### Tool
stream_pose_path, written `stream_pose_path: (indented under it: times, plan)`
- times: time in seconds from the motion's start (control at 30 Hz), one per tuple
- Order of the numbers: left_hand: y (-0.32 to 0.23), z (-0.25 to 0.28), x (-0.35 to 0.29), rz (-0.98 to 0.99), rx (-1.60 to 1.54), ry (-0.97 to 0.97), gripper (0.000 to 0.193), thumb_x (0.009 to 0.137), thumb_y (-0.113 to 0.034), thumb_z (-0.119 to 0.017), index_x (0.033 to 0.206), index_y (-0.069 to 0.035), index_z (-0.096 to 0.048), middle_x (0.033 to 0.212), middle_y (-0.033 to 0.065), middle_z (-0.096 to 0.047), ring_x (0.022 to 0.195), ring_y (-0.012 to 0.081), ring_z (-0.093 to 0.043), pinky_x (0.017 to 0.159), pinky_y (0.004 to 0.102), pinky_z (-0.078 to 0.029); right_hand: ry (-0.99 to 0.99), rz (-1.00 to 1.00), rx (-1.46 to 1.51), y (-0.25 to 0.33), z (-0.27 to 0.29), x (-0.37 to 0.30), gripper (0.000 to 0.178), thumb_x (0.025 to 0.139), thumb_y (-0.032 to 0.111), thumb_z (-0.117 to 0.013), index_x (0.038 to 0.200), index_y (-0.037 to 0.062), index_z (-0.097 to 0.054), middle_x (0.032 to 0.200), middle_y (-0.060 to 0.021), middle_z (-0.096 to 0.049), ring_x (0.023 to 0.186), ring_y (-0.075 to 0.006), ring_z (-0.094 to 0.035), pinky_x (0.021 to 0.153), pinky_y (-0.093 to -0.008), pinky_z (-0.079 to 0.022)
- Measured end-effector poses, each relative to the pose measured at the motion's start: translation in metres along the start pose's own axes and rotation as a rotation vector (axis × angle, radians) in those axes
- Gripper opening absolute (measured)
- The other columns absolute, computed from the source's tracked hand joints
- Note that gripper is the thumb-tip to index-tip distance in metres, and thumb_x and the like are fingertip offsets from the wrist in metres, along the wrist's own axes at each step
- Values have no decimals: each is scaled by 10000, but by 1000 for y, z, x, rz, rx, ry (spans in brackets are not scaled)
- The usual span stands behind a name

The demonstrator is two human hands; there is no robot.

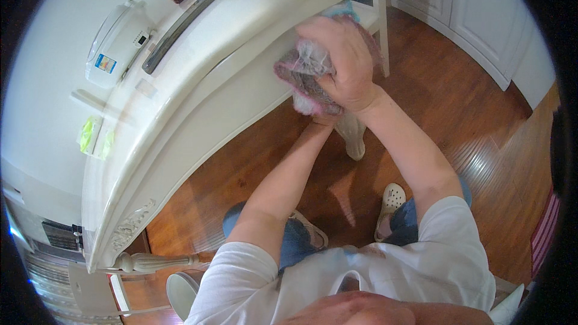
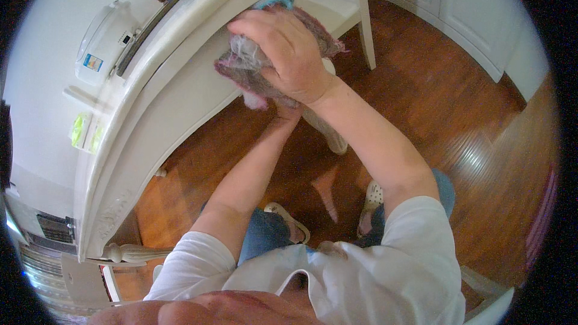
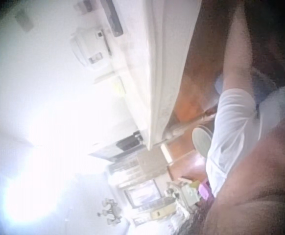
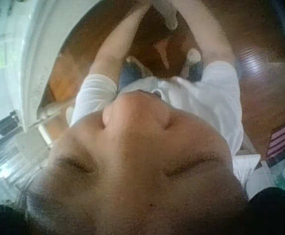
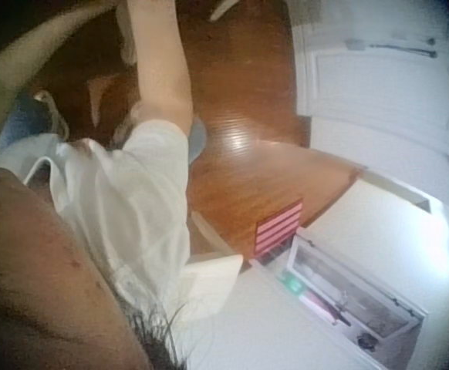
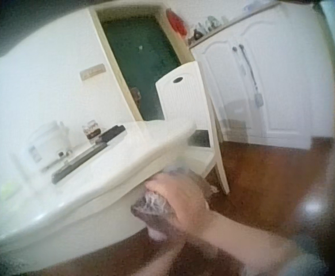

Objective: The person kneels on the floor and wipes a white table with a cloth, cleaning the tabletop, legs, and base. They use a bucket of water nearby and continue wiping different parts of the table throughout the clip.

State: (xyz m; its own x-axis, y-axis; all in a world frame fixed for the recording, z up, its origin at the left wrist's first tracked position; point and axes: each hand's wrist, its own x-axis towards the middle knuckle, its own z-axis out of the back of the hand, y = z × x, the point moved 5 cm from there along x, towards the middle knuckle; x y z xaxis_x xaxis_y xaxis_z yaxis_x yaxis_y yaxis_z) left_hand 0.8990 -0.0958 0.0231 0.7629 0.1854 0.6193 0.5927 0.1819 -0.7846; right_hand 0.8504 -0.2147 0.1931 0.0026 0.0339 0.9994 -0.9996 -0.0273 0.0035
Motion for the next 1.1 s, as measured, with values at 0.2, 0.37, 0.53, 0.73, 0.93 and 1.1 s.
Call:
stream_pose_path:
  times: [0.2, 0.37, 0.53, 0.73, 0.93, 1.1]
  plan:
    - [-1, 9, -9, 116, -678, -119, 503, 904, -360, -530, 1311, -88, -414, 1310, 91, -457, 1196, 254, -439, 1002, 395, -360, 87, -104, -19, -8, -4, -41, 455, 681, 11, -660, 1116, 73, -544, 1153, -127, -605, 1022, -326, -578, 881, -386, -441]
    - [-51, 17, 5, 112, 431, 16, 451, 795, -233, -686, 1146, 12, -544, 1123, 166, -611, 1055, 293, -585, 893, 392, -456, 127, -256, -175, 0, 19, -74, 466, 678, -63, -598, 1124, 53, -532, 1185, -160, -590, 1077, -349, -549, 904, -387, -432]
    - [-101, 32, -12, 114, 775, 110, 681, 751, -253, -736, 1290, 19, -420, 1277, 202, -500, 1188, 307, -488, 963, 376, -420, 261, -429, -91, 14, 37, -69, 517, 678, -103, -567, 1171, 44, -508, 1206, -137, -564, 1131, -335, -517, 956, -381, -411]
    - [-133, 106, -63, 334, 192, -234, 545, 859, -145, -657, 1321, -1, -405, 1294, 145, -509, 1198, 282, -493, 999, 405, -409, -99, -367, 13, 26, 33, -22, 515, 704, -92, -572, 1200, 27, -503, 1210, -169, -545, 1151, -318, -516, 984, -373, -396]
    - [-118, 150, -90, 370, -121, -363, 439, 855, -125, -659, 1242, 0, -493, 1217, 129, -573, 1116, 220, -552, 939, 336, -442, -99, -63, -216, 33, -34, -23, 451, 768, 166, -690, 1154, 16, -512, 1185, -201, -540, 1098, -361, -520, 965, -411, -386]
    - [-102, 135, -96, 440, 42, -193, 365, 902, -158, -598, 1223, -7, -512, 1217, 99, -586, 1101, 223, -564, 944, 343, -435, -39, -52, -404, 30, -21, -73, 406, 766, 145, -687, 1105, 9, -510, 1087, -175, -537, 1029, -341, -514, 906, -417, -402]
